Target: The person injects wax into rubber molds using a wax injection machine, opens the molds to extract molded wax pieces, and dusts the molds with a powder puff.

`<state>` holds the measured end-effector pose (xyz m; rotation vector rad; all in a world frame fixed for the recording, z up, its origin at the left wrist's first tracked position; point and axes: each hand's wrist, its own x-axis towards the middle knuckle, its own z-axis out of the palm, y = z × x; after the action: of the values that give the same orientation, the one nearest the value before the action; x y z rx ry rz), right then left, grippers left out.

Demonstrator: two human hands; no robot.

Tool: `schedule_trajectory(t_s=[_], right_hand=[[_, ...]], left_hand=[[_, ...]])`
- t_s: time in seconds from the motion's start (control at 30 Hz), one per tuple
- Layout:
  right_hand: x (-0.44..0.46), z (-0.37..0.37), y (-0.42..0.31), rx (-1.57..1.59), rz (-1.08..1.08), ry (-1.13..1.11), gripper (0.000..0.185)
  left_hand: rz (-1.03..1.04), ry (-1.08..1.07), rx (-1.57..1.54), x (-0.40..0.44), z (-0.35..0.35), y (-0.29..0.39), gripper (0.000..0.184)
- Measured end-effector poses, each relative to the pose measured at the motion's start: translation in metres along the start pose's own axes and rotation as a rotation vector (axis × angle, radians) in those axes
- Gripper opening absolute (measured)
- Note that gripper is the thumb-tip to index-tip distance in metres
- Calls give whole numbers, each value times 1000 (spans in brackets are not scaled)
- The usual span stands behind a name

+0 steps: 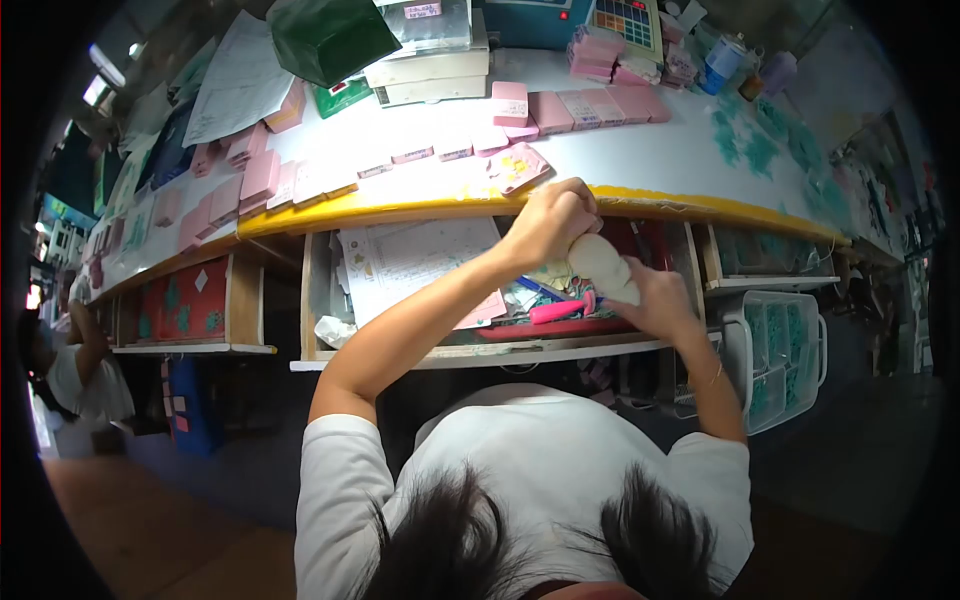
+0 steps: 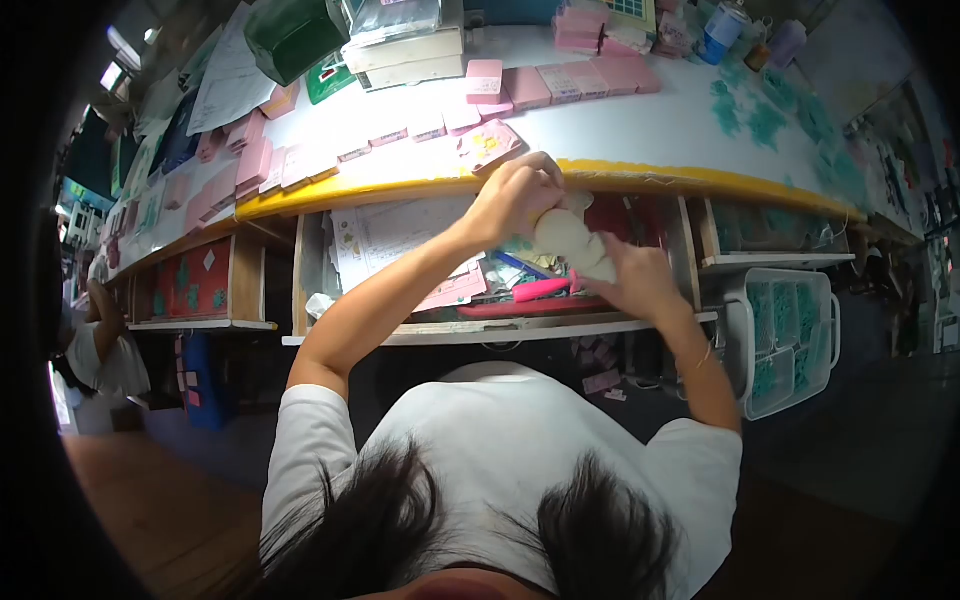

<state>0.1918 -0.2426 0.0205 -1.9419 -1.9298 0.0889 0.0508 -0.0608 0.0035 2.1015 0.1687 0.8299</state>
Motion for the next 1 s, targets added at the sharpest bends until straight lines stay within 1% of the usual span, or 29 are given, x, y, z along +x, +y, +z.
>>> schedule_trajectory(t_s=[0.03, 0.07, 0.1, 0.13, 0.17, 0.2, 0.23, 0.3, 0.33, 0.4, 0.43, 0.47, 0.5, 0.53, 0.57, 0.63, 0.67, 0.7, 0.73, 0.77, 0.8, 0.87, 0.9, 0.93, 0.97, 1.0], right_hand=[[-1, -2, 6, 78, 71, -58, 54], [1, -24, -4, 120, 52, 71, 52], [-6, -39, -1, 96, -13, 208, 53], [-19, -35, 1, 208, 70, 559, 47], [-35, -21, 9, 742, 82, 880, 36], [-38, -34, 30, 888, -260, 607, 34], [-26, -12, 18, 975, -270, 795, 38], [-4, 1, -12, -106, -265, 340, 44], [5, 13, -14, 25, 80, -148, 45], [-1, 27, 16, -153, 264, -319, 49], [-4, 26, 25, -255, 288, -353, 50], [-10, 25, 40, -206, 323, -389, 48], [-12, 26, 49, -156, 359, -423, 46], [-5, 18, 44, -180, 430, -505, 39], [-1, 14, 40, -177, 429, -506, 39], [10, 8, 29, -279, 172, -342, 37], [25, 5, 19, -142, 98, -211, 37], [41, 1, 1, -21, 70, -119, 40], [58, 1, -20, 101, 41, -28, 42], [75, 6, -33, 83, -14, 40, 48], [92, 10, -43, 63, -67, 108, 53], [123, 53, -44, -63, -134, 257, 62], [133, 70, -51, -217, -115, 156, 62], [135, 73, -59, -165, -155, 164, 52], [140, 76, -59, 28, -249, 149, 42], [143, 73, -56, 77, -545, 236, 35]], left_hand=[[120, 51, 196, -5, 0, -10, 38], [-399, 207, -643, -2, -6, -2, 36], [-631, 190, -1100, -5, -10, 6, 34], [-648, 188, -1100, -7, -11, 11, 34], [-660, 172, -1101, -6, -11, 15, 33], [-669, 159, -1108, -5, -10, 16, 33], [-657, 132, -1146, -6, -6, 12, 33], [-522, 226, -910, -7, 2, 3, 31], [-239, 252, -698, -11, 4, 1, 28], [-462, 443, -1108, -17, -19, 36, 24], [-231, 410, -1133, -20, -32, 33, 22], [-167, 508, -1310, -25, -41, 30, 25], [-340, 671, -1269, -30, -50, 29, 29], [-395, 735, -1091, -29, -57, 33, 38], [-445, 796, -1214, -30, -68, 16, 35], [-444, 772, -1276, -38, -75, 8, 35], [-573, 863, -1244, -34, -76, 21, 25], [-568, 864, -1236, -37, -77, 15, 25], [-562, 745, -1234, -44, -78, 1, 27], [-558, 627, -1228, -50, -78, -13, 28], [-551, 582, -1254, -52, -76, -25, 35], [-512, 616, -1178, -39, -76, -5, 37], [-474, 648, -1110, -33, -77, 3, 39], [-432, 629, -915, -38, -80, -8, 42], [-395, 646, -883, -36, -82, -11, 43], [-357, 664, -853, -34, -83, -15, 45]])
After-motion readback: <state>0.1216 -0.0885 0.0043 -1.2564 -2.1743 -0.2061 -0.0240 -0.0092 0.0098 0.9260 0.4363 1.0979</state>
